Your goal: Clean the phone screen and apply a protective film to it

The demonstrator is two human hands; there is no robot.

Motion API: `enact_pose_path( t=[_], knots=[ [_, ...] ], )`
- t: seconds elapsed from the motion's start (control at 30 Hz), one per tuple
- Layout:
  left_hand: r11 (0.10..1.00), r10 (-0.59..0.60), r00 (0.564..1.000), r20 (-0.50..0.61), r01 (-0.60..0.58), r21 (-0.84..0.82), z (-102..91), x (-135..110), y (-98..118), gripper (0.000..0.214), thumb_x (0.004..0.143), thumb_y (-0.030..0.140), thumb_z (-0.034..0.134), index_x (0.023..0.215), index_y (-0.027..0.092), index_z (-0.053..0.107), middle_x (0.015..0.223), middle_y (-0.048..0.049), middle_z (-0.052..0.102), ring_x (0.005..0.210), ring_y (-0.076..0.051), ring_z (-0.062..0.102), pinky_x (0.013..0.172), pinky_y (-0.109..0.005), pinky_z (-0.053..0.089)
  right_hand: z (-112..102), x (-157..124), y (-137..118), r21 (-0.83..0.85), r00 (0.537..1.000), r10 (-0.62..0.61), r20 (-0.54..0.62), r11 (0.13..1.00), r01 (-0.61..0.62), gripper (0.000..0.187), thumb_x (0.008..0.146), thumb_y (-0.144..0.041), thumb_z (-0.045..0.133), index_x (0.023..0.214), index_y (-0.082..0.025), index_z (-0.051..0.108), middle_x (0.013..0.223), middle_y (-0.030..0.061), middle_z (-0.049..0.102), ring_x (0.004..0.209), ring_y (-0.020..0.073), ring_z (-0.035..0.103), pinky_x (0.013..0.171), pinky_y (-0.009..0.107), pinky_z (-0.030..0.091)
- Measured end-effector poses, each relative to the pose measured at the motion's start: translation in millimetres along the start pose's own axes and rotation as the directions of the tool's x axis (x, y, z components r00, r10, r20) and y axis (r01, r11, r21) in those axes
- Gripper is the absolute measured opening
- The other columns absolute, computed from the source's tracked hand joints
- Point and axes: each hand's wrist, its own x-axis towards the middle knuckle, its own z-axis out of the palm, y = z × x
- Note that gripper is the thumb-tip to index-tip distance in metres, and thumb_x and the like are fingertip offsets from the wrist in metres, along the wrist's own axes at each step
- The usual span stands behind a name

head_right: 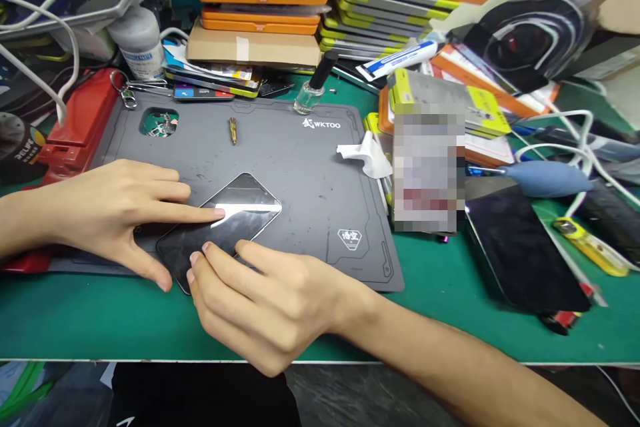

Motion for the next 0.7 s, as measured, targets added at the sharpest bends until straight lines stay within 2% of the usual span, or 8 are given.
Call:
enact_pose_path(
  t=[0.17,0.3,0.43,0.5,0.6,0.67,0.7],
  knots=[
    [0.998,0.055,0.998,-0.034,-0.054,0.03,-1.0,0,0,0.085,0.107,0.083,0.061,0.159,0.017,0.07,0.093,-0.004,0.077,0.074,-0.02,0.063,0.064,-0.035,0.046,1,4,4,0.005,0.998,0.031,-0.061,1.0,-0.031,0.013,0.109,-0.018,0.079,0.108,-0.011,0.09,0.109,0.0095,0.093,0.106,0.0233,0.089,0.087,0.035,0.074],
    [0.995,0.086,0.994,-0.06,-0.083,0.057,-1.0,-1,2,0.083,0.116,0.077,0.047,0.166,0.013,0.062,0.091,-0.005,0.076,0.073,-0.021,0.064,0.065,-0.033,0.048,-3,6,8,0.044,0.987,0.122,-0.107,0.992,-0.118,0.016,0.111,-0.014,0.075,0.105,-0.012,0.09,0.11,0.0082,0.093,0.109,0.0205,0.088,0.089,0.033,0.075],
    [1.0,-0.022,0.997,-0.072,0.023,0.003,3.0,-7,0,0.08,0.12,0.075,0.033,0.171,0.019,0.06,0.093,-0.0059,0.076,0.077,-0.022,0.069,0.072,-0.032,0.053,-6,3,16,0.09,0.966,0.232,-0.118,0.971,-0.222,0.023,0.118,-0.018,0.066,0.115,-0.014,0.088,0.115,0.0042,0.094,0.114,0.0167,0.088,0.102,0.03,0.074],
    [0.992,-0.112,0.989,-0.1,0.105,-0.072,5.5,-12,-4,0.082,0.119,0.078,0.028,0.17,0.023,0.062,0.092,-0.0056,0.075,0.076,-0.022,0.067,0.074,-0.032,0.054,-5,1,22,0.1,0.947,0.294,-0.131,0.954,-0.282,0.024,0.119,-0.022,0.064,0.126,-0.014,0.085,0.121,0.0054,0.093,0.12,0.0172,0.087,0.108,0.031,0.072],
    [0.935,-0.281,0.949,-0.141,0.237,-0.265,4.3,-15,-8,0.084,0.119,0.08,0.021,0.168,0.029,0.067,0.09,-0.0042,0.073,0.076,-0.021,0.065,0.078,-0.033,0.056,1,-4,33,0.112,0.883,0.421,-0.208,0.907,-0.406,0.033,0.119,-0.023,0.06,0.145,-0.013,0.076,0.136,0.0117,0.09,0.131,0.0215,0.084,0.112,0.039,0.071],
    [0.839,-0.45,0.879,-0.157,0.356,-0.412,-0.8,-13,-8,0.082,0.12,0.077,0.021,0.162,0.029,0.073,0.086,-0.0032,0.071,0.074,-0.019,0.063,0.077,-0.033,0.055,7,-8,41,0.163,0.796,0.551,-0.252,0.835,-0.526,0.041,0.118,-0.023,0.059,0.157,-0.017,0.069,0.147,0.0144,0.085,0.139,0.0257,0.08,0.116,0.048,0.069],
    [0.77,-0.546,0.822,-0.16,0.418,-0.482,-3.9,-10,-7,0.081,0.121,0.075,0.022,0.159,0.027,0.075,0.085,-0.003,0.07,0.073,-0.019,0.061,0.074,-0.033,0.053,10,-10,45,0.205,0.738,0.625,-0.255,0.781,-0.591,0.044,0.117,-0.023,0.059,0.16,-0.02,0.066,0.151,0.0149,0.082,0.143,0.0276,0.077,0.118,0.052,0.068]
  ],
)
